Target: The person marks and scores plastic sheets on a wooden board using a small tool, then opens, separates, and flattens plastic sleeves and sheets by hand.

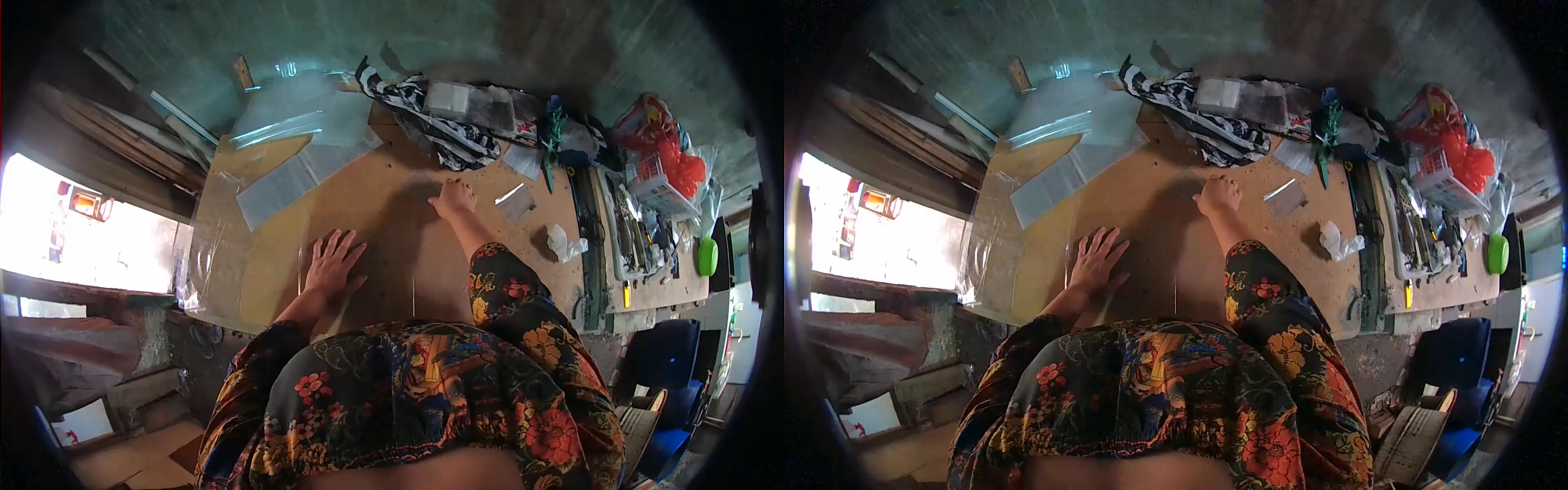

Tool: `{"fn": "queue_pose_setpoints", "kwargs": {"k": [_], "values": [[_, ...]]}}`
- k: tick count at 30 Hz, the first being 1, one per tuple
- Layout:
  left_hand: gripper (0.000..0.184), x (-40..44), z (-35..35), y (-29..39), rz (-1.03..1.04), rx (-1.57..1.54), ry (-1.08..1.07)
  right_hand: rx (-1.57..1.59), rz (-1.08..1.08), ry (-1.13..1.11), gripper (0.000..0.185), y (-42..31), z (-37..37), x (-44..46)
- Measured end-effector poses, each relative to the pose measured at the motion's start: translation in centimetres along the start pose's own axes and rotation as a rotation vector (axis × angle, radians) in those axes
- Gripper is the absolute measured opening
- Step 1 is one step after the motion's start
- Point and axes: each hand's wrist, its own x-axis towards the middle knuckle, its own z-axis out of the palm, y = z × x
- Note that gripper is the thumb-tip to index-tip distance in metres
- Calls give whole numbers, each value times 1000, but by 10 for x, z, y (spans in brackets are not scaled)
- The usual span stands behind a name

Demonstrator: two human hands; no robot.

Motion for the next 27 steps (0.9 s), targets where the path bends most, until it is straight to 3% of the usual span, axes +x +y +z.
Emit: {"fn": "queue_pose_setpoints", "kwargs": {"k": [3,5,9,11,12,14,15,17,18,20,23,27], "values": [[62,-1,-4,3,-34,22,-33,49,-60,-199,39,4,17,22],[62,0,-2,2,-25,16,-14,265,-215,-175,30,7,29,31],[63,-2,-3,3,-26,20,-10,642,-233,-12,25,4,7,5],[64,-3,-2,2,-19,-8,64,1436,-92,-392,20,6,-36,-30],[64,0,-2,4,-15,-7,62,1437,-89,-389,20,9,-50,-44],[61,10,0,9,-19,-164,357,1524,-146,-467,17,18,-67,-69],[61,20,3,16,-12,-169,352,1524,-137,-462,17,25,-69,-77],[49,46,9,39,-364,-1820,50,1499,-214,-559,15,40,-69,-92],[49,53,-1,54,-367,-1823,40,1499,-204,-559,15,46,-69,-100],[39,59,-30,85,-436,-2164,-298,1506,-228,-561,14,59,-71,-113],[31,60,-19,108,-345,-2158,-544,1479,-241,-564,10,80,-69,-129],[36,59,-2,130,-366,-2085,-400,1394,-271,-598,5,107,-77,-143]]}}
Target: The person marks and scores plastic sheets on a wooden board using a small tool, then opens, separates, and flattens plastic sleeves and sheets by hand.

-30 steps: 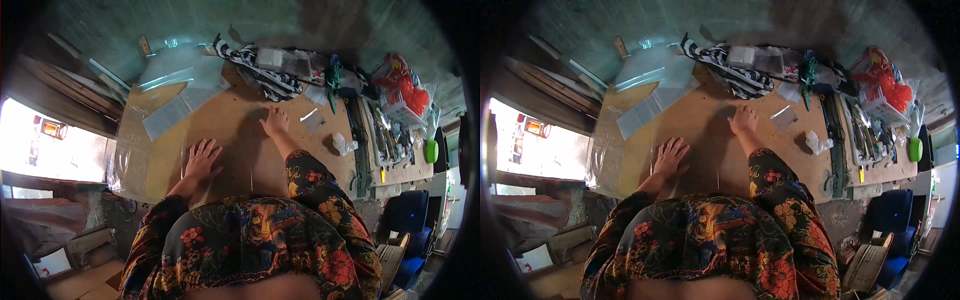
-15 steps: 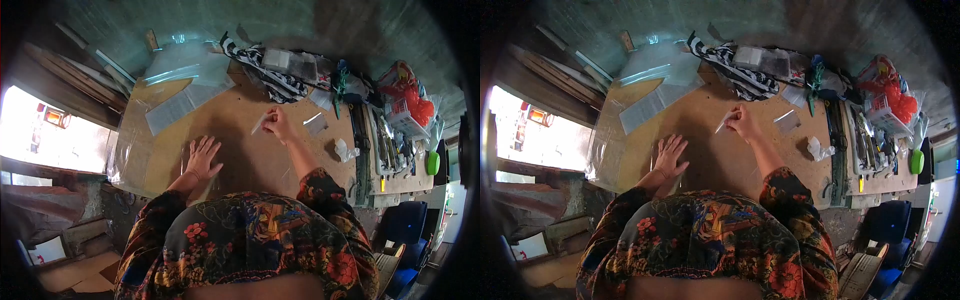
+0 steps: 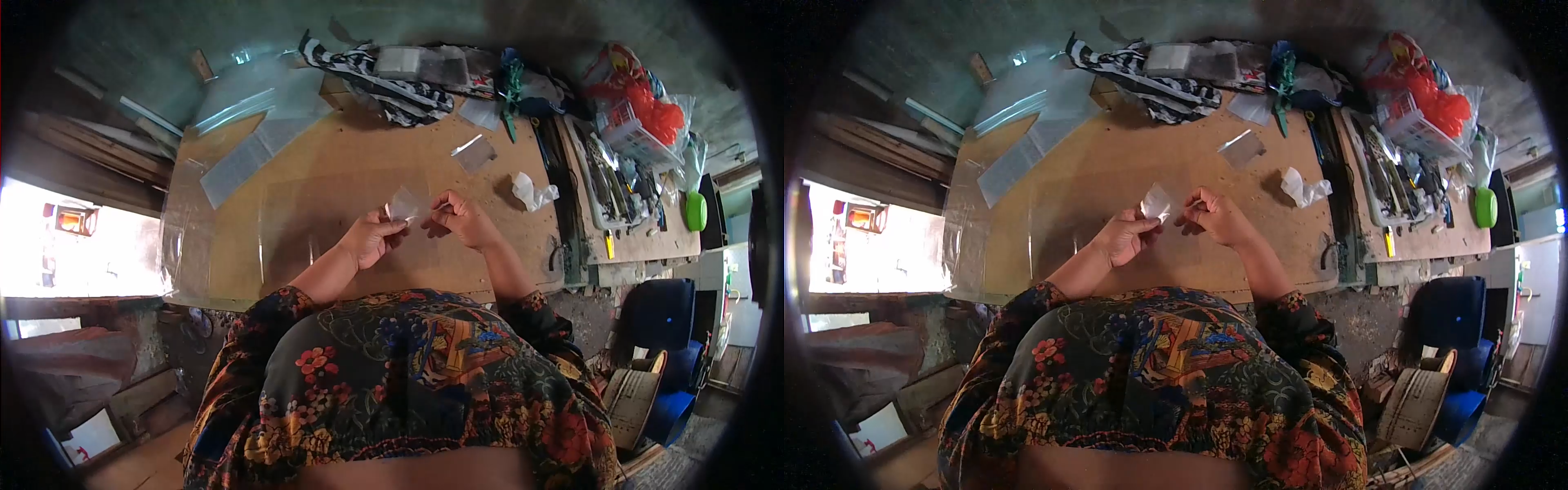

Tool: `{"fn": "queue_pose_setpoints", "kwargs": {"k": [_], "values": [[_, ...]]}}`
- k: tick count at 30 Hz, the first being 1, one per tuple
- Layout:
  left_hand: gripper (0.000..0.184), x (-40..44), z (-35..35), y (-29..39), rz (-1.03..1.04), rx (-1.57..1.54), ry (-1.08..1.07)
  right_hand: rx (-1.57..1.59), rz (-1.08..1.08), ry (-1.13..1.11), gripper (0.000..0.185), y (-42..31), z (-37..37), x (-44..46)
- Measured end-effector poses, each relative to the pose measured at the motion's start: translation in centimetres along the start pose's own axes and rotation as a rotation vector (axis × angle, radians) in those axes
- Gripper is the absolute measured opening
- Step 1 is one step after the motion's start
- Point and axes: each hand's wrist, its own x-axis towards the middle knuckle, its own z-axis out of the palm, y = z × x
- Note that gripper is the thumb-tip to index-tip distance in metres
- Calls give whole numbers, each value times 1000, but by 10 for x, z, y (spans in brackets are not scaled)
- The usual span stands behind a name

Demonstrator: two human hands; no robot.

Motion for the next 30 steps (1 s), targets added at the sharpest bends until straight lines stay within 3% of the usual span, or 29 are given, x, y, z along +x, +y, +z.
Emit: {"fn": "queue_pose_setpoints", "kwargs": {"k": [2,3,5,9,10,12,13,15,17,21,23,24,26,28,30], "values": [[42,2,11,-5,109,63,208,-36,97,20,6,8,-10,-10],[42,5,12,-7,102,66,204,-32,98,28,6,13,-14,-12],[42,9,8,-9,243,481,275,-130,127,222,9,28,-24,-13],[43,20,-36,-17,272,771,302,-118,173,240,14,63,-53,-9],[43,16,-38,-11,270,772,303,-276,159,214,14,62,-57,-9],[44,7,-43,-2,238,1415,518,-434,145,180,16,68,-62,-7],[44,4,-49,0,235,1411,524,-406,126,160,16,73,-65,-5],[46,1,-58,1,261,1786,799,-382,105,128,18,72,-66,-2],[46,1,-45,1,326,1711,732,-78,162,33,21,50,-54,-8],[47,11,3,-2,593,1410,423,205,194,-159,25,31,-43,-10],[46,39,-8,-22,89,308,30,361,153,-358,27,27,-43,-5],[46,40,-2,-22,90,307,33,361,154,-361,27,28,-44,-3],[41,37,6,-22,-95,9,-256,280,238,-273,29,30,-45,1],[41,36,11,-23,-81,-32,-238,283,233,-333,30,32,-53,2],[42,35,16,-24,-33,167,-136,287,227,-394,32,32,-55,1]]}}
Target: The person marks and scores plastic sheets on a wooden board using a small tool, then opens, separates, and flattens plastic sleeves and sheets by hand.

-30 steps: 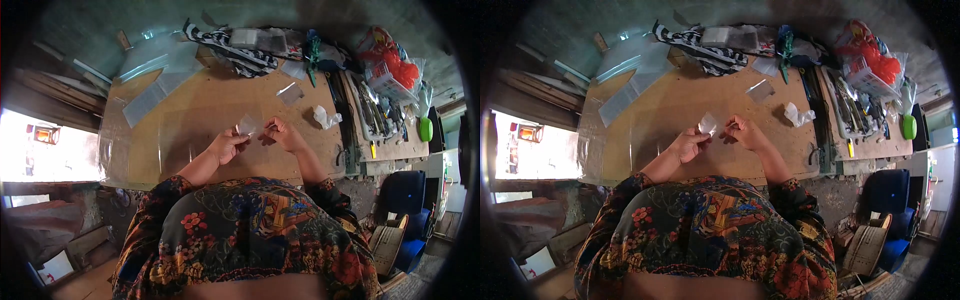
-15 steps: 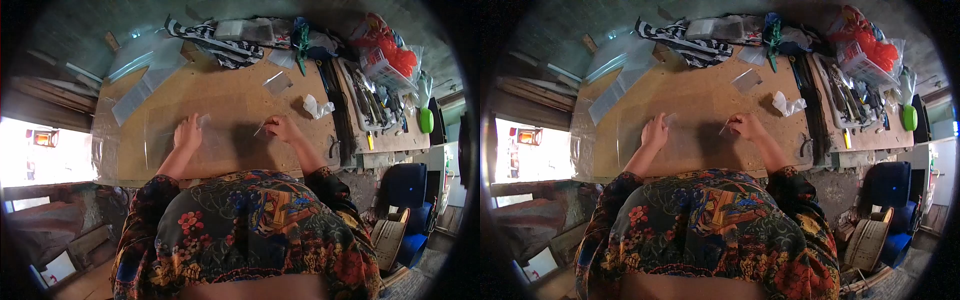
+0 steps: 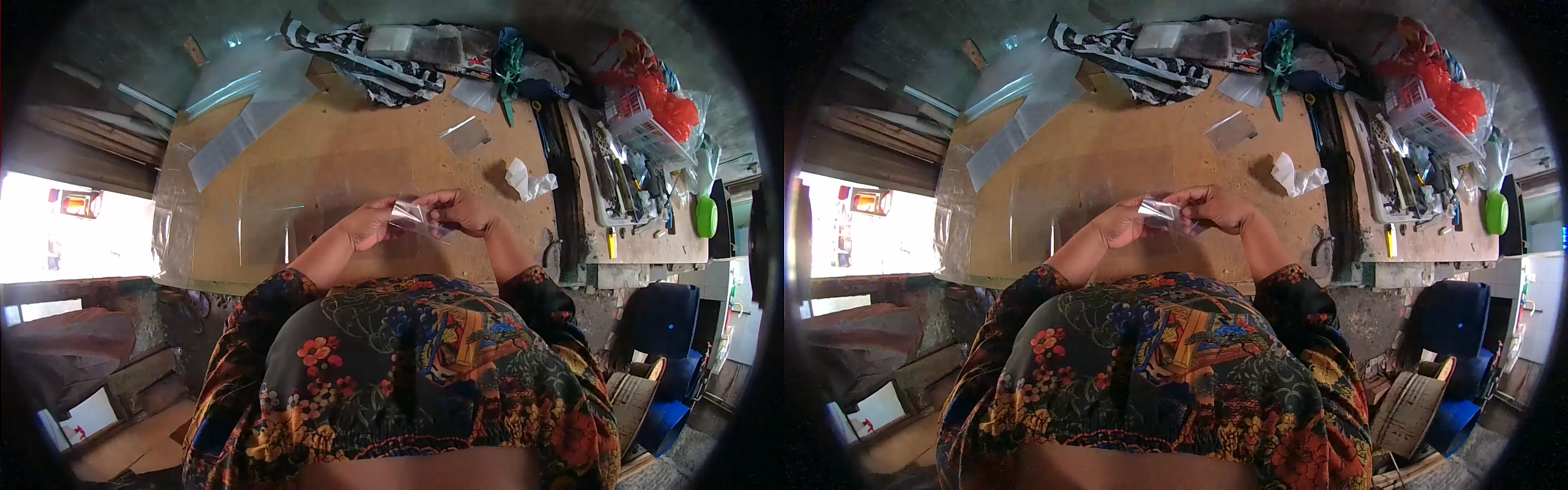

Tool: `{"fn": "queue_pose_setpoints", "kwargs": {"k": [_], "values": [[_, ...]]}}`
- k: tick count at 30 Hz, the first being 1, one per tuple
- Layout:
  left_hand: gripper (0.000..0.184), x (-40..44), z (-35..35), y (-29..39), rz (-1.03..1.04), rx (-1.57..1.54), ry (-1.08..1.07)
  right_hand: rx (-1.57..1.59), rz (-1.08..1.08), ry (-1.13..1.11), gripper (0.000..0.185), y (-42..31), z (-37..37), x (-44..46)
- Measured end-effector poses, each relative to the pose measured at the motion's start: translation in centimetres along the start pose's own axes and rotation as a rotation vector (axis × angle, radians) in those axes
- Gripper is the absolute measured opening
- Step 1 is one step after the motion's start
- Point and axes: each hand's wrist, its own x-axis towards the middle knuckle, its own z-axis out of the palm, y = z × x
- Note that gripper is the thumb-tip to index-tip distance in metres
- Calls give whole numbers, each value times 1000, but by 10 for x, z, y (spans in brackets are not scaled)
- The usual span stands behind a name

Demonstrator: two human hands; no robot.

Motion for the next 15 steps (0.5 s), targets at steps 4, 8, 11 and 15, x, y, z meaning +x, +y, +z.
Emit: {"fn": "queue_pose_setpoints", "kwargs": {"k": [4,8,11,15], "values": [[42,0,6,4,-4,-111,21,94,23,-10,33,-5,9,-2],[36,2,-3,1,-61,-120,-134,-3,38,48,28,-4,6,-1],[24,1,-18,-1,-58,127,107,-194,83,187,23,-1,0,1],[18,-5,-25,3,-8,508,322,-335,104,301,18,10,-5,14]]}}
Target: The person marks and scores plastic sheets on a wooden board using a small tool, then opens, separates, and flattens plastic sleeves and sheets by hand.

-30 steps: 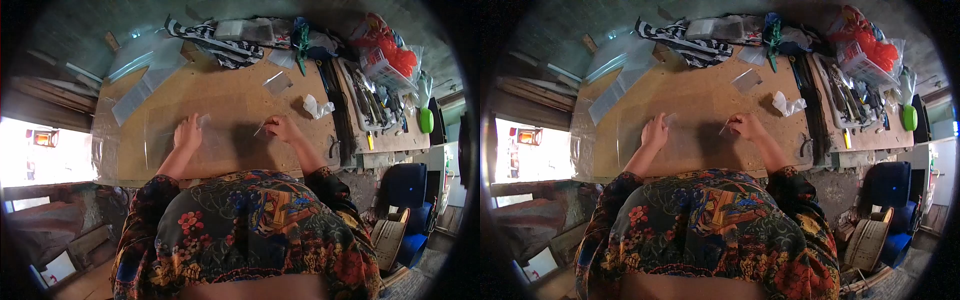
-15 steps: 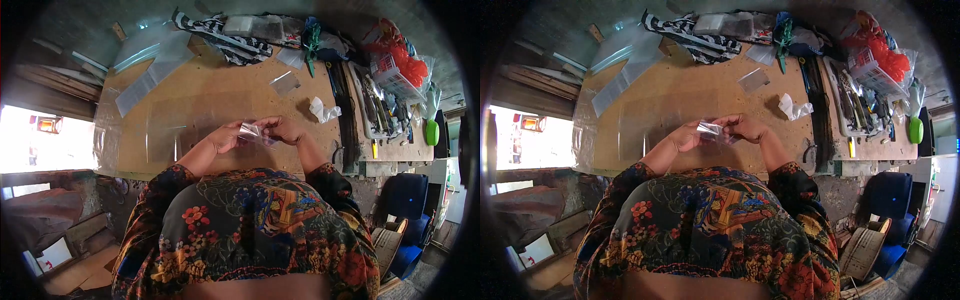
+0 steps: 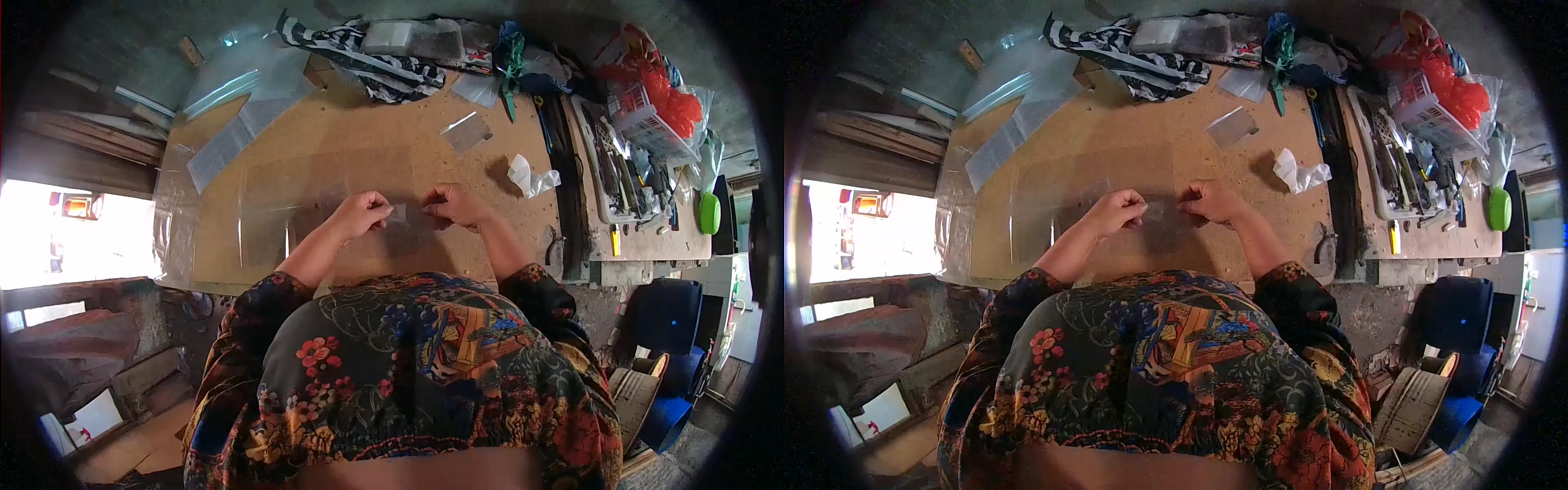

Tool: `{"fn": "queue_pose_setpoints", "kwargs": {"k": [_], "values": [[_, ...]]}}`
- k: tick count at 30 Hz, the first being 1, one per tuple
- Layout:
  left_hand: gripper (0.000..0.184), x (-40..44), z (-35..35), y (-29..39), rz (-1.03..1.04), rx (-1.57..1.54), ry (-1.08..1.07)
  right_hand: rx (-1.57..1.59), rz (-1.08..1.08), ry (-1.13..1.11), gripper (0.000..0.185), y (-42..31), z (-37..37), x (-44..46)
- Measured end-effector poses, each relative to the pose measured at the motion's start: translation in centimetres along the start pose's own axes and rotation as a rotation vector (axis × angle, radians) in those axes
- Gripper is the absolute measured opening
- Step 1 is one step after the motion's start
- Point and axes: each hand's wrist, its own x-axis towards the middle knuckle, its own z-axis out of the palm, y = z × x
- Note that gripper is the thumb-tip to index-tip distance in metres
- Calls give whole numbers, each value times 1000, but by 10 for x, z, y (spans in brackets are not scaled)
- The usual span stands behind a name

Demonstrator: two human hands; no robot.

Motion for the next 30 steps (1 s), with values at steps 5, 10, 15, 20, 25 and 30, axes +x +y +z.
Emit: {"fn": "queue_pose_setpoints", "kwargs": {"k": [5,10,15,20,25,30], "values": [[16,-9,-7,15,-8,387,129,-199,6,213,10,12,-5,15],[15,-9,-35,5,268,435,363,-406,7,327,14,16,-13,16],[12,-11,-55,20,86,776,483,-779,-168,516,22,12,2,12],[23,-8,-16,28,341,1237,418,-1245,-310,776,38,6,36,-16],[29,17,13,7,481,1257,220,-1165,-379,657,41,38,65,-29],[35,17,11,2,427,1281,207,-1201,-383,592,40,41,54,-32]]}}
